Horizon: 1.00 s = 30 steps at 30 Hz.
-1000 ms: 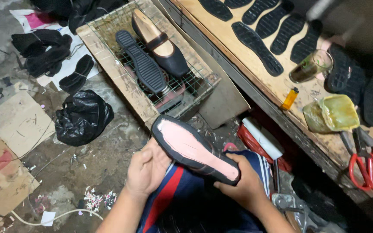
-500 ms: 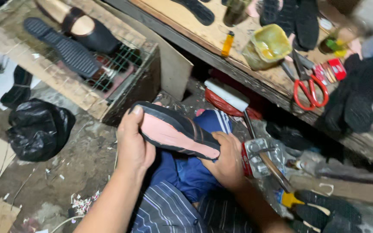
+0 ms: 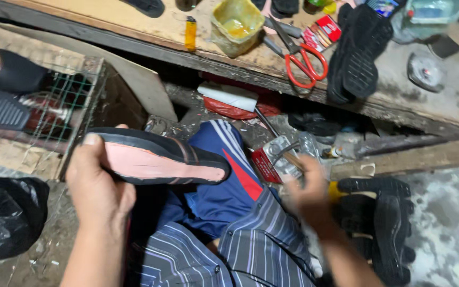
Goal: The person sits on the floor of a shoe workshop, fits rubber soles onto shoe uppers, presses the sole and upper together by hand, and trims the sole edge with a knife. They handle finished shoes one at a time, turning them over to align the sole before trimming.
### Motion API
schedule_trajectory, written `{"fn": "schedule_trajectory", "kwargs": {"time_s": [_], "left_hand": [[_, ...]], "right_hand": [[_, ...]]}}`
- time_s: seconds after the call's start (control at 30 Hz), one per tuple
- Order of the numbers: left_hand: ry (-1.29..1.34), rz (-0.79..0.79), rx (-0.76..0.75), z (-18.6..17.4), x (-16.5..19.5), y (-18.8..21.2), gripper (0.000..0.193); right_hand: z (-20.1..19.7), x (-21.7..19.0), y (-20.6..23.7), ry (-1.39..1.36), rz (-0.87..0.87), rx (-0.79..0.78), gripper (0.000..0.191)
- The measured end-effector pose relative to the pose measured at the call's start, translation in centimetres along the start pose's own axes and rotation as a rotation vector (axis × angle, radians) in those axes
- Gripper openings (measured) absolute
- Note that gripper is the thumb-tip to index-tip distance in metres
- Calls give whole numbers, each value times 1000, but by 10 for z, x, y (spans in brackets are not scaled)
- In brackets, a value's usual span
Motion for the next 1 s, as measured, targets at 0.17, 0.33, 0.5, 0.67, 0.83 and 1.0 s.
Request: {"fn": "schedule_trajectory", "kwargs": {"time_s": [0.17,0.33,0.5,0.67,0.83,1.0], "left_hand": [[-33,-16,-35,-6,-4,-2,31],[-50,11,36,-41,-12,-12,32],[9,149,140,-85,-9,-16,17],[82,17,190,-123,-26,-8,25],[136,-88,35,-133,-42,-14,42],[158,-114,-41,-147,-52,-13,47]], "right_hand": [[-130,192,94,733,428,-61,45],[-186,258,174,492,729,-75,65],[-113,236,124,843,849,-127,77],[-94,234,116,1014,897,-122,89],[-159,246,200,1084,884,-70,100],[-182,225,220,1103,737,75,97]]}}
Point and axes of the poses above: each hand's wrist, its own y-axis away from the middle knuckle, its own z-axis out of the palm, x = y × z, the point moved 8 cm from there along -y, towards the middle knuckle, and after that the axes turned 6 degrees about -y, right-handed, at the moved point
